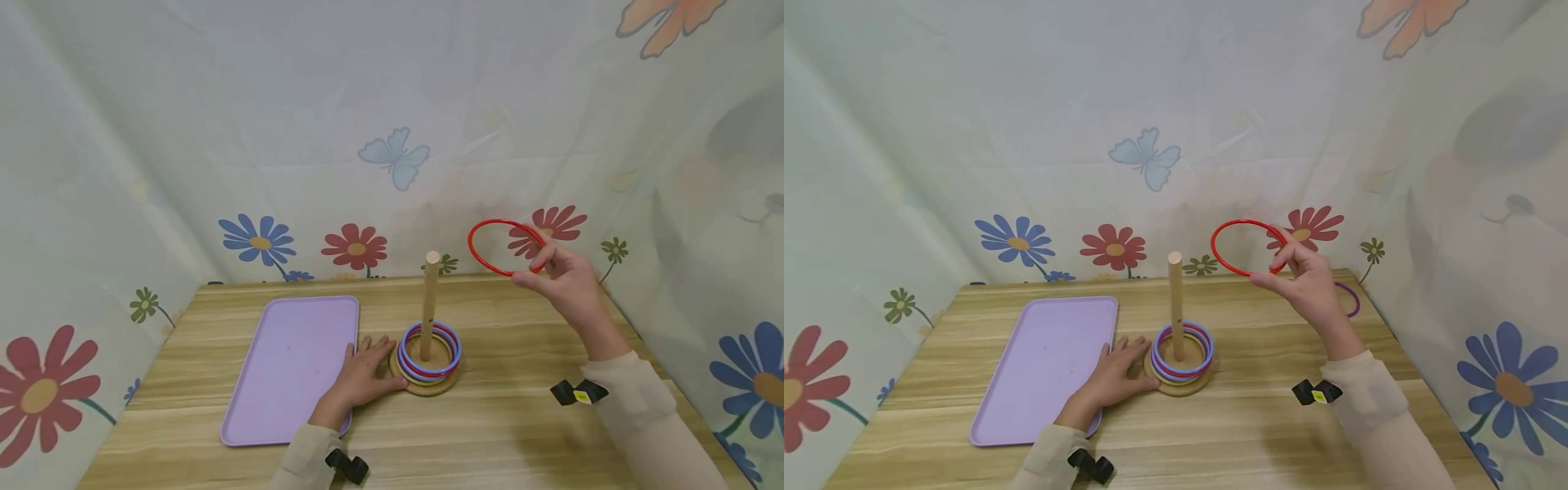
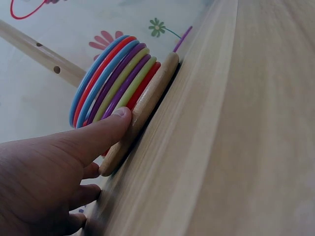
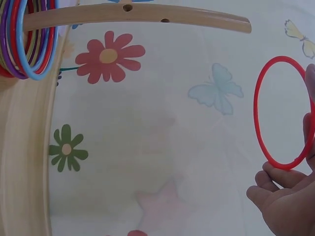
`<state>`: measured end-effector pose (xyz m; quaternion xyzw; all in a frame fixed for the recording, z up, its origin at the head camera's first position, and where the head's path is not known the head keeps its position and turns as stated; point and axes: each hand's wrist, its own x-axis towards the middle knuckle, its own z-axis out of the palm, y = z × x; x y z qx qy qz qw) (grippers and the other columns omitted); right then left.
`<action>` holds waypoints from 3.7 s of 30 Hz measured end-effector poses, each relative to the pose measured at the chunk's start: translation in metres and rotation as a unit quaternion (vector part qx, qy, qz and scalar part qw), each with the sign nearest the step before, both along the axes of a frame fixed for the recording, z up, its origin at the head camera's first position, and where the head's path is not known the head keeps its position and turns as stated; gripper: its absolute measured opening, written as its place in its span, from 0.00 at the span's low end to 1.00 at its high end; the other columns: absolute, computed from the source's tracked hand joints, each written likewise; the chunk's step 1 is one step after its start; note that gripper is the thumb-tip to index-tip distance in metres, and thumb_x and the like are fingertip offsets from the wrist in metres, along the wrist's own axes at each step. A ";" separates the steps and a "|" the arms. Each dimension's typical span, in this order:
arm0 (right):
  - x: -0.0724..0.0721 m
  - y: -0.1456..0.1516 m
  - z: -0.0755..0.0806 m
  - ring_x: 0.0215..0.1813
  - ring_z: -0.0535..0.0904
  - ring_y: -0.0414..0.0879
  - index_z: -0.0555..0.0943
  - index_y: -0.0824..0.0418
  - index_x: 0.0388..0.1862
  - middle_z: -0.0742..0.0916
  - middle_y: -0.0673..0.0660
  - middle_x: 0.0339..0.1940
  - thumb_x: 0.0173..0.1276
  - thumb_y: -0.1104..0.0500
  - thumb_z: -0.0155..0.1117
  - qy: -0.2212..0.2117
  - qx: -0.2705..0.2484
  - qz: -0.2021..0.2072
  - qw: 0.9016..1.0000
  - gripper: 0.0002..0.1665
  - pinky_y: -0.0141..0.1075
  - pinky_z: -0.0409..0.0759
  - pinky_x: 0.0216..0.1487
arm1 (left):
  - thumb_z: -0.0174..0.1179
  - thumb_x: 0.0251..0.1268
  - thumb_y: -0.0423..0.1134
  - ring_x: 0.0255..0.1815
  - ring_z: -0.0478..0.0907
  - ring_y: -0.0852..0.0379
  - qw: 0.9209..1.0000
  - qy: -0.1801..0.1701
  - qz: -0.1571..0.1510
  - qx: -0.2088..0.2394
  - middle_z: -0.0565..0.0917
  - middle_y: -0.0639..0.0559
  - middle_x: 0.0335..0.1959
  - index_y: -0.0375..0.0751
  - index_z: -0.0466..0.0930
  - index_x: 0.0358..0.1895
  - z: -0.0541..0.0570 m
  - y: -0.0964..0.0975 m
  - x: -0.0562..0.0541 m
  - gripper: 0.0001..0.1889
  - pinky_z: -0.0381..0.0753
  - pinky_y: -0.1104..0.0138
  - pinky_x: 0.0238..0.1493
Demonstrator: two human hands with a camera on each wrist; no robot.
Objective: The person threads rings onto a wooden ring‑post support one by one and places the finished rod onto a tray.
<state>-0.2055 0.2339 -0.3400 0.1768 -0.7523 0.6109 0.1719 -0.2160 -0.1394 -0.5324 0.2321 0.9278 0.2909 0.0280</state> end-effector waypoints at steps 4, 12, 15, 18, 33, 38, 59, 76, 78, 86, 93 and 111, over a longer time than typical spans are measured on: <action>-0.003 -0.008 0.007 0.87 0.53 0.61 0.75 0.71 0.33 0.70 0.71 0.80 0.64 0.74 0.76 0.019 -0.015 0.027 0.999 0.15 0.25 0.73 0.68 | 0.71 0.63 0.65 0.83 0.52 0.27 1.000 -0.003 0.000 -0.001 0.68 0.38 0.80 0.42 0.69 0.79 0.000 0.000 0.000 0.47 0.39 0.29 0.78; -0.012 -0.029 0.009 0.85 0.57 0.59 0.75 0.69 0.30 0.72 0.74 0.78 0.61 0.73 0.78 0.053 -0.027 0.071 0.996 0.16 0.41 0.64 0.79 | 0.70 0.63 0.66 0.83 0.52 0.27 1.000 -0.004 0.003 -0.001 0.68 0.39 0.80 0.43 0.70 0.79 -0.001 -0.001 0.000 0.47 0.38 0.29 0.78; -0.013 -0.036 0.008 0.85 0.56 0.61 0.75 0.68 0.30 0.72 0.73 0.78 0.61 0.72 0.79 0.050 -0.027 0.084 0.995 0.17 0.53 0.58 0.82 | 0.70 0.63 0.66 0.83 0.52 0.28 1.000 -0.004 0.003 -0.002 0.68 0.39 0.80 0.43 0.69 0.80 0.000 0.000 0.000 0.47 0.38 0.29 0.78; -0.014 -0.043 0.006 0.85 0.55 0.63 0.76 0.68 0.29 0.72 0.73 0.78 0.61 0.72 0.79 0.049 -0.027 0.095 0.994 0.16 0.60 0.55 0.81 | 0.70 0.63 0.66 0.83 0.52 0.28 1.000 -0.004 0.003 -0.003 0.68 0.39 0.80 0.44 0.69 0.80 0.000 0.000 0.000 0.47 0.38 0.30 0.78; -0.010 -0.059 -0.011 0.86 0.57 0.55 0.78 0.61 0.29 0.70 0.62 0.82 0.61 0.70 0.80 0.036 0.071 0.108 0.991 0.16 0.61 0.57 0.80 | 0.70 0.63 0.66 0.83 0.52 0.28 1.000 -0.008 0.006 0.000 0.68 0.39 0.80 0.45 0.69 0.80 0.000 0.001 0.001 0.47 0.38 0.30 0.79; -0.008 -0.061 -0.021 0.86 0.54 0.58 0.78 0.58 0.29 0.69 0.61 0.83 0.61 0.70 0.80 0.034 0.096 0.109 0.989 0.16 0.63 0.55 0.81 | 0.70 0.63 0.66 0.84 0.51 0.29 1.000 -0.008 0.005 -0.005 0.67 0.39 0.81 0.45 0.69 0.80 0.000 0.001 0.001 0.47 0.38 0.30 0.79; -0.002 -0.067 -0.061 0.83 0.60 0.63 0.80 0.50 0.25 0.73 0.62 0.80 0.56 0.62 0.86 0.028 0.149 0.085 0.985 0.19 0.69 0.58 0.78 | 0.70 0.63 0.67 0.84 0.51 0.29 1.000 -0.007 0.007 -0.005 0.68 0.40 0.80 0.44 0.70 0.79 0.000 0.001 0.001 0.47 0.38 0.30 0.79; 0.000 -0.067 -0.099 0.82 0.61 0.68 0.82 0.48 0.24 0.73 0.66 0.80 0.59 0.58 0.85 -0.009 0.164 0.087 0.983 0.16 0.72 0.55 0.76 | 0.70 0.63 0.67 0.84 0.51 0.30 1.000 -0.012 0.005 -0.005 0.66 0.41 0.81 0.44 0.69 0.80 0.001 0.001 0.001 0.47 0.36 0.31 0.79; 0.000 -0.067 -0.103 0.81 0.62 0.69 0.83 0.48 0.24 0.73 0.66 0.79 0.58 0.58 0.86 -0.012 0.166 0.085 0.982 0.16 0.73 0.56 0.76 | 0.70 0.63 0.67 0.84 0.50 0.30 1.000 -0.015 0.007 -0.004 0.66 0.41 0.81 0.45 0.69 0.80 0.002 0.001 0.002 0.47 0.35 0.31 0.79; -0.001 -0.069 -0.115 0.83 0.59 0.69 0.85 0.49 0.26 0.71 0.65 0.81 0.60 0.56 0.85 -0.050 0.164 0.089 0.981 0.13 0.72 0.53 0.78 | 0.70 0.64 0.67 0.84 0.50 0.30 1.000 -0.018 0.007 -0.008 0.65 0.41 0.82 0.45 0.69 0.80 0.003 0.000 0.001 0.47 0.35 0.32 0.80; -0.004 -0.070 -0.125 0.82 0.60 0.69 0.89 0.48 0.27 0.70 0.67 0.81 0.62 0.54 0.84 -0.068 0.192 0.111 0.973 0.09 0.70 0.56 0.77 | 0.70 0.63 0.67 0.84 0.51 0.28 1.000 -0.015 0.003 -0.001 0.67 0.39 0.81 0.42 0.69 0.80 0.002 0.000 0.001 0.48 0.37 0.30 0.79; -0.010 -0.067 -0.141 0.81 0.58 0.74 0.91 0.62 0.47 0.65 0.75 0.81 0.67 0.51 0.80 -0.092 0.270 0.183 0.941 0.17 0.68 0.56 0.78 | 0.69 0.62 0.68 0.83 0.52 0.28 1.000 -0.010 0.008 0.001 0.67 0.39 0.80 0.43 0.70 0.79 0.000 0.001 -0.001 0.48 0.37 0.31 0.79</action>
